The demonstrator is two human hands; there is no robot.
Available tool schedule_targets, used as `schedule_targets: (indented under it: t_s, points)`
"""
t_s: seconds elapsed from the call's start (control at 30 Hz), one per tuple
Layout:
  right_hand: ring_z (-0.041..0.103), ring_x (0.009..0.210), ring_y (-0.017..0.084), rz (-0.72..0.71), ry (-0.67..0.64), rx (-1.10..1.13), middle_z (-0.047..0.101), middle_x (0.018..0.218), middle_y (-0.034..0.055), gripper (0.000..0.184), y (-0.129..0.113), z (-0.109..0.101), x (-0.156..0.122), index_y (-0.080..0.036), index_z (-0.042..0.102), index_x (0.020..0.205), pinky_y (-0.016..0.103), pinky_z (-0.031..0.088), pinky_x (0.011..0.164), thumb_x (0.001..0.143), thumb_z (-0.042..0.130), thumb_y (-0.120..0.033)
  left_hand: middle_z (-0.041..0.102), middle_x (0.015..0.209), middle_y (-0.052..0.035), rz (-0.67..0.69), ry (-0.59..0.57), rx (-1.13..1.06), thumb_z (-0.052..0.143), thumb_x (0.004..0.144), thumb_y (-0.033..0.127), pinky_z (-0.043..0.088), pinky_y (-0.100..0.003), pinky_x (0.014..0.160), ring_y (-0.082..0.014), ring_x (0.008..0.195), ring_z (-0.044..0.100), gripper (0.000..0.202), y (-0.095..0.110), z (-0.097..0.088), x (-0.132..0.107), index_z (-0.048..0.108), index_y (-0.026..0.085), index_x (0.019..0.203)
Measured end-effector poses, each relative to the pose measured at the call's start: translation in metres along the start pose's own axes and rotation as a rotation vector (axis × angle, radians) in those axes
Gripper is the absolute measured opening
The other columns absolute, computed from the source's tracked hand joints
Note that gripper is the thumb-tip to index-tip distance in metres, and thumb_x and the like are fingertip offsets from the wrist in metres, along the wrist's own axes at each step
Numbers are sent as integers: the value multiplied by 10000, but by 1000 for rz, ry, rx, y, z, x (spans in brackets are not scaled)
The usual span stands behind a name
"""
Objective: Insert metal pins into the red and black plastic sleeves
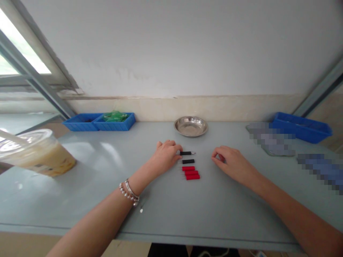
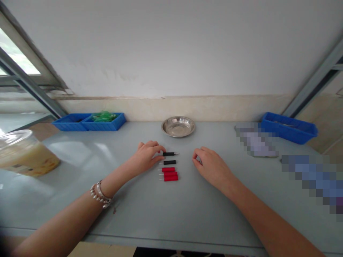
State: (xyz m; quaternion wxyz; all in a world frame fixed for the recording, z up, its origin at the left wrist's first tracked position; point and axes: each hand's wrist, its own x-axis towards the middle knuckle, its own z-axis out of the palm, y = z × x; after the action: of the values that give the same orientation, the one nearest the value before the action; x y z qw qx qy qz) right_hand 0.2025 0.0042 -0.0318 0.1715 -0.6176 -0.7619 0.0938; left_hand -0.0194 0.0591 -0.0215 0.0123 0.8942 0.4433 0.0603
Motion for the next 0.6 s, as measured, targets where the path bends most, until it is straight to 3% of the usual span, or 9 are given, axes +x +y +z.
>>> schedule_targets:
  t_s: [0.23,0.37,0.5,0.6]
  points:
    - [442,627,74,-39,37,92,532,718,21,234,-3,1,0,-162,578,788,205,317,626,803,410,-325,551,901,-31,6,32,10,421,818,227,264,-286,727,-171,911,467,152,6,0,1,531,187,914]
    - [432,599,60,-65,37,233,540,710,4,297,-10,-1,-2,-171,579,850,180,314,586,816,389,-396,561,909,-8,81,178,-2,407,834,221,226,-265,706,-138,881,462,150,18,-5,-5,521,199,929]
    - [407,570,51,-88,-26,347,495,622,-6,375,-16,-2,-4,-142,550,738,168,295,550,839,318,-418,564,882,-6,158,299,-13,391,847,228,212,-257,693,-110,806,450,162,29,-9,-11,529,192,924]
    - [371,526,45,-28,5,389,448,565,-13,421,-14,-1,-3,-133,509,671,167,273,519,835,297,-457,569,868,-8,194,365,-15,367,858,233,207,-258,687,-100,765,438,183,32,-9,-14,534,186,913]
